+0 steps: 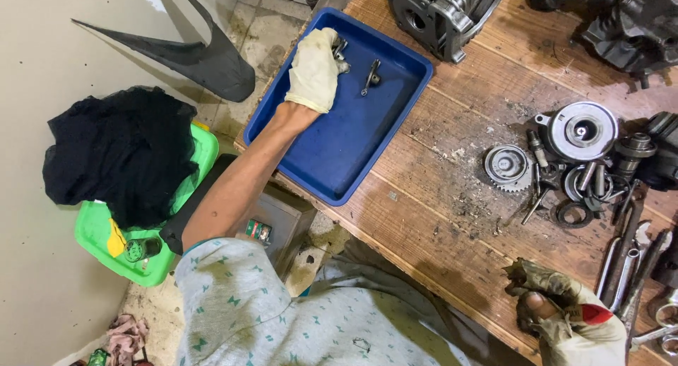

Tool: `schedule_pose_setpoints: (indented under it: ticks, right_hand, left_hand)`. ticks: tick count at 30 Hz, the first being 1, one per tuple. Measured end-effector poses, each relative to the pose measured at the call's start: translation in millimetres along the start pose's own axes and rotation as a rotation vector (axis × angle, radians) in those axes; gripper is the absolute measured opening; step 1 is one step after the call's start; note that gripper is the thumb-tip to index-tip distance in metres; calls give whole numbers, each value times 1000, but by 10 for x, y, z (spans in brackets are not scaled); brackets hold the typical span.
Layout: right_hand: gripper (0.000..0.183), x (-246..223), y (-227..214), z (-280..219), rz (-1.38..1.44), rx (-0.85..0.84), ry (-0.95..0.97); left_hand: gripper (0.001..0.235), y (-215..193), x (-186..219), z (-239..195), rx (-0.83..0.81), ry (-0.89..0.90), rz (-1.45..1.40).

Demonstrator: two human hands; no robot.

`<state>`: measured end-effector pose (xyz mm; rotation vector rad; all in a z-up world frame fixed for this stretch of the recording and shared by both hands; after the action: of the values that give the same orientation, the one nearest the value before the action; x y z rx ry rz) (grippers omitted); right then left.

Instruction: Cleaning small motorcycle engine components with a brush and organizing them in a tray.

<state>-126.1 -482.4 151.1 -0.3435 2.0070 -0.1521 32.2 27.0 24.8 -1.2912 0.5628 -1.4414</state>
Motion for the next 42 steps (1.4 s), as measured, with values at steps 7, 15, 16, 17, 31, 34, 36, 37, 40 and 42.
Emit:
schedule_pose_setpoints:
  ticks: [7, 15, 16, 17, 31, 34, 36, 37, 40, 42]
  right_hand:
    - [34, 227, -89, 57, 58, -80, -14]
    - [30, 348, -88, 36, 2, 27, 50]
    - [29, 329, -82, 20, 65, 7, 29]
    - [28, 308, -76, 1, 127, -14, 10]
    - [35, 257, -108, -69, 113, -6, -13]
    - [39, 192, -208, -112, 185, 17, -66]
    - [39, 211, -310, -154, 194, 51, -39]
    - [43, 253, -365, -171, 181, 62, -48]
    - [53, 383, -485, -214, 406, 97, -142]
    - [60, 533, -576, -234, 637, 102, -253]
  left_hand:
    - [37, -397, 563, -423, 158, 151, 150]
    - [31, 220, 538, -277, -180, -54, 31]
    - [18, 238, 515, -259, -55, 28, 107]
    - [12, 258, 495, -251, 71, 111, 182]
    - [8, 151, 115, -208, 105, 158, 81]
    - [13, 70, 292, -231, 82, 200, 66]
    - [12, -51, 466, -263, 27, 222, 52]
    - [12, -130, 516, -273, 1, 195, 84]
    - [12, -367, 709, -288, -73, 172, 134]
    - [12, -578, 878, -362, -107, 160, 165]
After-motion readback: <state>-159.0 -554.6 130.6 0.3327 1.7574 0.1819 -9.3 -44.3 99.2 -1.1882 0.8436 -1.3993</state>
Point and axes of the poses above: each hand's wrist, its own z-axis towards the middle knuckle, its own y-axis out of the palm, x = y × z, the point moved 3 cm from there along z, towards the middle knuckle, and after that the axes turned 4 degrees about -x, right-handed, at the moved point
